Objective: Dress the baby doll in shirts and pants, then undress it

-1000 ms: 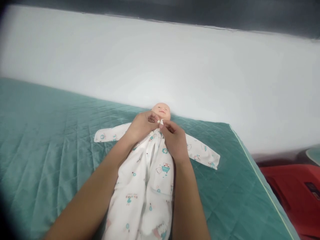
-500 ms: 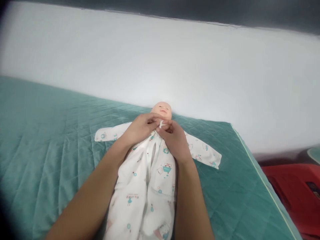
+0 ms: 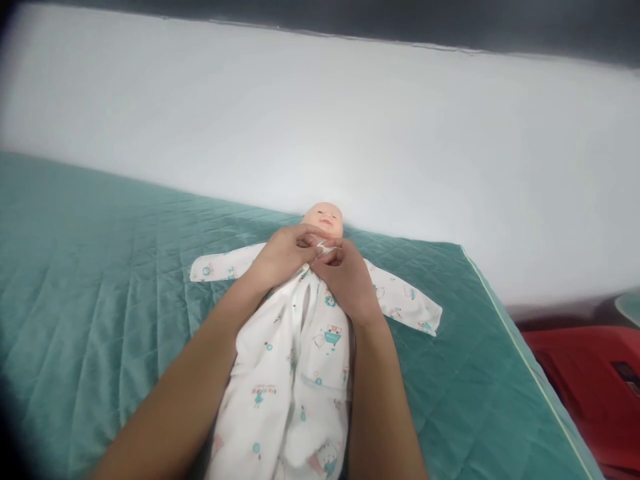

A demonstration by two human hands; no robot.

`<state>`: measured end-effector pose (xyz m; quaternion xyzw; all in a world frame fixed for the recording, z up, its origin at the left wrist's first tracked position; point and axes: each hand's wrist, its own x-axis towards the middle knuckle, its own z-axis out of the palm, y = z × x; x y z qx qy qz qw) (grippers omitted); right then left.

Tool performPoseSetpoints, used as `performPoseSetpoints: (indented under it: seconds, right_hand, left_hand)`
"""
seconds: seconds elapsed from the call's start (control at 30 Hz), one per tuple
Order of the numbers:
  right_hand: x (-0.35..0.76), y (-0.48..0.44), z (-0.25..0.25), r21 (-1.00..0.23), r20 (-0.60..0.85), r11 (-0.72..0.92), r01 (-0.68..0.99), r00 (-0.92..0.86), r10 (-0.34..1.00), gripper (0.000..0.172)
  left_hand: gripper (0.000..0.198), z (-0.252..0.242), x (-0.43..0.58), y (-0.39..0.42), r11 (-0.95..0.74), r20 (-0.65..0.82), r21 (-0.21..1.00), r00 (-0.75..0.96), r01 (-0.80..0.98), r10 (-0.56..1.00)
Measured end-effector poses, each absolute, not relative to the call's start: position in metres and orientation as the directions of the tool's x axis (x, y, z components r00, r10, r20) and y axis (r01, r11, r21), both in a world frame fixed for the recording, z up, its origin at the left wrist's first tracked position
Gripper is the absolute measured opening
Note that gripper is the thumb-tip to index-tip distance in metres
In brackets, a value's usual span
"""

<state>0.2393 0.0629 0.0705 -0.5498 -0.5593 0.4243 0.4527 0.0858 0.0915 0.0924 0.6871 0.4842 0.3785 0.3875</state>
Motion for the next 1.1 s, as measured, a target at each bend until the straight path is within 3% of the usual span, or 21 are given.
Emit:
performPoseSetpoints:
  seconds: [0.23, 0.53, 0.73, 0.87, 1.0, 1.1]
  right_hand:
    - [0.24, 0.061, 0.072, -0.966, 0.026, 0.016, 0.258, 0.035, 0.999, 0.051]
    - [0.236, 0.055, 0.081, -0.93, 0.048, 0.022, 0.368, 0.062, 0.997, 0.043]
    - [0.228, 0.034, 0.099, -0.755, 0.078, -0.022, 0.656, 0.122, 0.989, 0.028]
    - [0.216, 0.013, 0.099, -0.633, 0.125, -0.064, 0.771, 0.183, 0.975, 0.031]
    - [0.205, 0.0, 0.087, -0.683, 0.25, 0.01, 0.73, 0.221, 0.943, 0.029]
    - [0.208, 0.001, 0.079, -0.775, 0.264, 0.057, 0.63, 0.24, 0.934, 0.024]
  left_hand:
    - [0.038, 0.089, 0.086, 0.091, -0.317, 0.223, 0.834, 0.251, 0.451, 0.942]
    - [0.036, 0.091, 0.086, 0.086, -0.361, 0.299, 0.8, 0.204, 0.479, 0.932]
    - [0.019, 0.092, 0.078, 0.072, -0.301, 0.265, 0.896, 0.151, 0.325, 0.952]
    - [0.017, 0.085, 0.07, 0.051, -0.297, 0.267, 0.922, 0.147, 0.248, 0.952]
    - [0.017, 0.075, 0.063, 0.03, -0.287, 0.264, 0.935, 0.131, 0.209, 0.956]
    - [0.017, 0.072, 0.062, 0.025, -0.284, 0.254, 0.932, 0.156, 0.225, 0.955]
